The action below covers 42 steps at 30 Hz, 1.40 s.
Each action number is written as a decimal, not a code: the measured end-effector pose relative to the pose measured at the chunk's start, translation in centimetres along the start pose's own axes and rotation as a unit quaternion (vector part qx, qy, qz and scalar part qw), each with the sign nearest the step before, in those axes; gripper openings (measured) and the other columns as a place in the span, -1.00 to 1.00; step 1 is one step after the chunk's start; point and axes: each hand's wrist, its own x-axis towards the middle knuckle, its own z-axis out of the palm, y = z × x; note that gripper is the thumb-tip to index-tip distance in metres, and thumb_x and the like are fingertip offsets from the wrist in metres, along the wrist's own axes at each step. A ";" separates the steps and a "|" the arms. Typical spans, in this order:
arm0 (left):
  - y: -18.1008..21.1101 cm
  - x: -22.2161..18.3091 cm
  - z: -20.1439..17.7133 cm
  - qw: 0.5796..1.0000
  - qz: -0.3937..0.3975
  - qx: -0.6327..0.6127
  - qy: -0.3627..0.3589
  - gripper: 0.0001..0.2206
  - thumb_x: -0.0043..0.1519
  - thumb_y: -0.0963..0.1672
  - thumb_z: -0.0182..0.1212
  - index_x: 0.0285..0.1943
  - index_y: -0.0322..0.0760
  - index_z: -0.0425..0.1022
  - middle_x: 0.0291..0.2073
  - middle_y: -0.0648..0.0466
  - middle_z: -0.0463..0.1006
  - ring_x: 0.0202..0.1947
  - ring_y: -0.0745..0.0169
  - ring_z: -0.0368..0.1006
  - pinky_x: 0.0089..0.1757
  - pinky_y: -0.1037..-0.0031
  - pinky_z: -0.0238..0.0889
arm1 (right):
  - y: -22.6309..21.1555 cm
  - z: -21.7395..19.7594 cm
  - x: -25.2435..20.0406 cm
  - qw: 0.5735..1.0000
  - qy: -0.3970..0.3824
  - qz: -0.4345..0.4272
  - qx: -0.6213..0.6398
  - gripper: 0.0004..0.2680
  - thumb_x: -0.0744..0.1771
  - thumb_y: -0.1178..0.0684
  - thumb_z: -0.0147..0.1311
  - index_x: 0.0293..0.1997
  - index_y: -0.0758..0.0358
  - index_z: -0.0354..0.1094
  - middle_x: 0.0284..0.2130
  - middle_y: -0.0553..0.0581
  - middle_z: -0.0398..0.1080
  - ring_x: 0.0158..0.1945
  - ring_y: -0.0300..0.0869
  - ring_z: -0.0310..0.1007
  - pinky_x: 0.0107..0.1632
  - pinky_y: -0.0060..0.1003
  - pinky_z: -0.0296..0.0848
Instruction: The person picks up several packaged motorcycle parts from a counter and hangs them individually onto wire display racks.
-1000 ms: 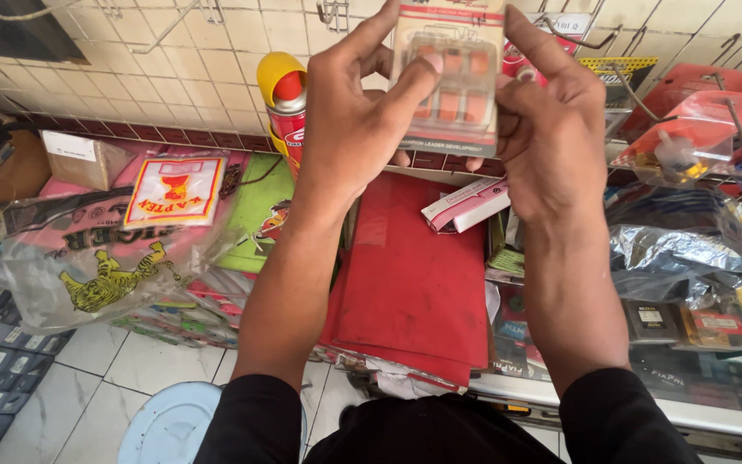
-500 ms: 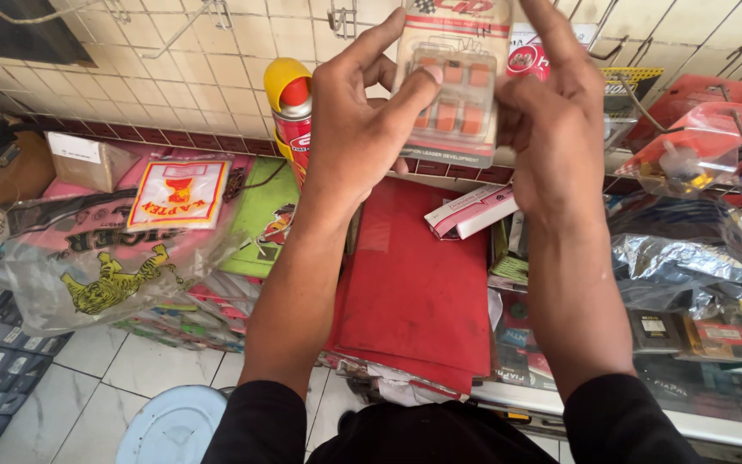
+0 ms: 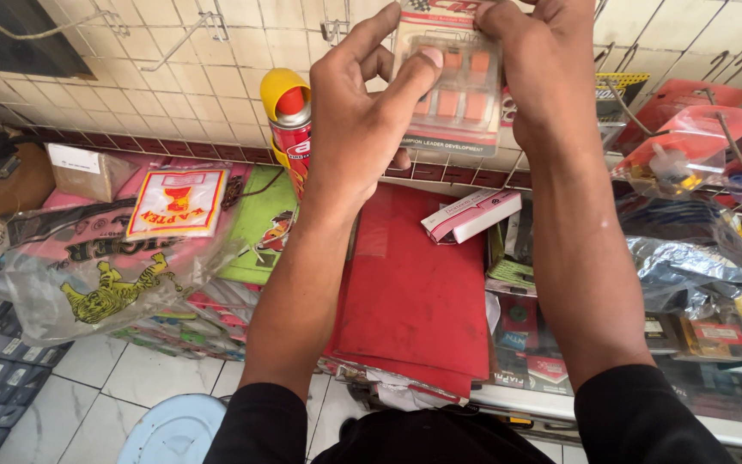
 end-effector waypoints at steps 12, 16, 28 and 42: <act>-4.3 -1.8 -1.5 0.997 0.032 -0.006 -0.066 -0.38 0.30 -0.20 0.27 0.57 -0.33 0.18 -0.43 0.16 0.42 -0.50 0.56 0.33 -0.46 0.67 0.17 | -0.6 1.0 -1.7 0.998 0.031 0.047 -0.030 -0.76 0.33 0.34 -0.02 0.10 0.49 0.47 -0.23 0.19 0.58 -0.27 -0.29 0.54 -0.21 -0.45 0.47; -4.7 -1.4 -2.1 0.995 0.037 0.038 -0.079 -0.39 0.28 -0.21 0.29 0.54 -0.33 0.18 -0.42 0.13 0.53 -0.53 0.56 0.29 -0.46 0.69 0.13 | 0.2 0.6 -1.9 0.999 0.004 0.022 -0.048 -0.74 0.37 0.36 -0.03 0.20 0.52 0.44 -0.17 0.19 0.58 -0.23 -0.34 0.52 -0.16 -0.45 0.46; -5.1 4.0 0.4 0.865 0.342 0.365 0.041 -0.72 0.27 -0.17 0.38 0.15 -0.23 0.54 -0.03 0.08 0.48 0.02 0.01 0.37 0.07 0.21 0.30 | 2.8 0.6 -3.3 0.996 0.003 0.067 -0.067 -0.66 0.41 0.33 -0.06 0.40 0.29 0.23 -0.23 -0.14 0.45 -0.41 -0.47 0.13 -0.33 -0.50 0.13; -9.0 5.0 0.7 0.827 0.347 0.443 0.019 -0.80 0.09 -0.22 0.43 -0.16 -0.28 0.54 -0.12 0.11 0.43 -0.05 0.06 0.33 -0.06 0.21 0.19 | 9.7 0.1 -4.7 0.982 0.030 -0.031 -0.183 -0.53 0.45 0.40 -0.12 0.57 0.15 -0.07 -0.46 -0.06 0.25 -0.41 -0.39 0.06 -0.32 -0.43 0.13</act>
